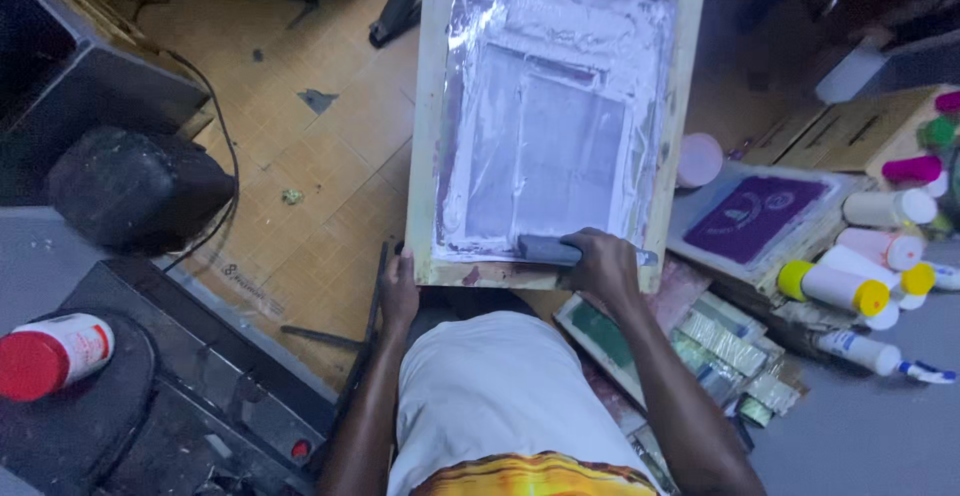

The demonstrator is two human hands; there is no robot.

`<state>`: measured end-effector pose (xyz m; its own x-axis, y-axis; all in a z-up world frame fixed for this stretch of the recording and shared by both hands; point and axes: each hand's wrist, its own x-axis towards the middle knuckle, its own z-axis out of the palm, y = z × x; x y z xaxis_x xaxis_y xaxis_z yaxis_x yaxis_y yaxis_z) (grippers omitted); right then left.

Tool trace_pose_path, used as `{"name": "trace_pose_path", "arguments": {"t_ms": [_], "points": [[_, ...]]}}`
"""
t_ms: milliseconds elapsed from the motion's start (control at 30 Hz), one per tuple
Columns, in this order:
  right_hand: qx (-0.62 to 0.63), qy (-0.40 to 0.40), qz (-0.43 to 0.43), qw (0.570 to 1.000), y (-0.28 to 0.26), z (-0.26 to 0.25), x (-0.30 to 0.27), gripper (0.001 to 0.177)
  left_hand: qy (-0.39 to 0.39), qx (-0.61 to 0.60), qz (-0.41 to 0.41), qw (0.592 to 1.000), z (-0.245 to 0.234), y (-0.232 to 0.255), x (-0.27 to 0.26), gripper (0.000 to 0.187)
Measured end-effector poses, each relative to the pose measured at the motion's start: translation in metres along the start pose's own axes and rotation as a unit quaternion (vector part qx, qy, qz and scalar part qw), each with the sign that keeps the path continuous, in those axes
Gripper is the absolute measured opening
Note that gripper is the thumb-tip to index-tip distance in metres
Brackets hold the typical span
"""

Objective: The person performs screen printing on a black tote bag using a squeegee to spread white ink across a screen frame. They repeatedly pull the squeegee over the screen, lift the frame to check the print, and reapply ink to the screen.

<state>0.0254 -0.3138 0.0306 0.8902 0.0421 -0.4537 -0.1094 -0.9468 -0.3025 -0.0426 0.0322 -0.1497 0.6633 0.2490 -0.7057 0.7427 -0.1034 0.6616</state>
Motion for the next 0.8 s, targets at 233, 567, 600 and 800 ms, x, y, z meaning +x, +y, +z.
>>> {"name": "trace_pose_path", "arguments": {"t_ms": [233, 567, 600, 800], "points": [[-0.110, 0.041, 0.009, 0.993, 0.031, -0.096, 0.120, 0.045, 0.026, -0.105, -0.082, 0.991, 0.014, 0.038, -0.042, 0.062], [-0.181, 0.173, -0.111, 0.962, -0.021, -0.132, 0.286, 0.033, 0.038, -0.144, -0.001, 0.989, 0.003, 0.070, -0.090, 0.058], [-0.159, 0.178, -0.092, 0.967, -0.022, -0.126, 0.283, 0.029, 0.028, -0.146, 0.019, 0.989, 0.003, 0.061, -0.088, 0.055], [-0.086, 0.072, 0.026, 0.993, -0.051, -0.044, 0.137, 0.031, 0.036, -0.137, -0.003, 0.990, -0.004, 0.090, -0.100, 0.062]]}}
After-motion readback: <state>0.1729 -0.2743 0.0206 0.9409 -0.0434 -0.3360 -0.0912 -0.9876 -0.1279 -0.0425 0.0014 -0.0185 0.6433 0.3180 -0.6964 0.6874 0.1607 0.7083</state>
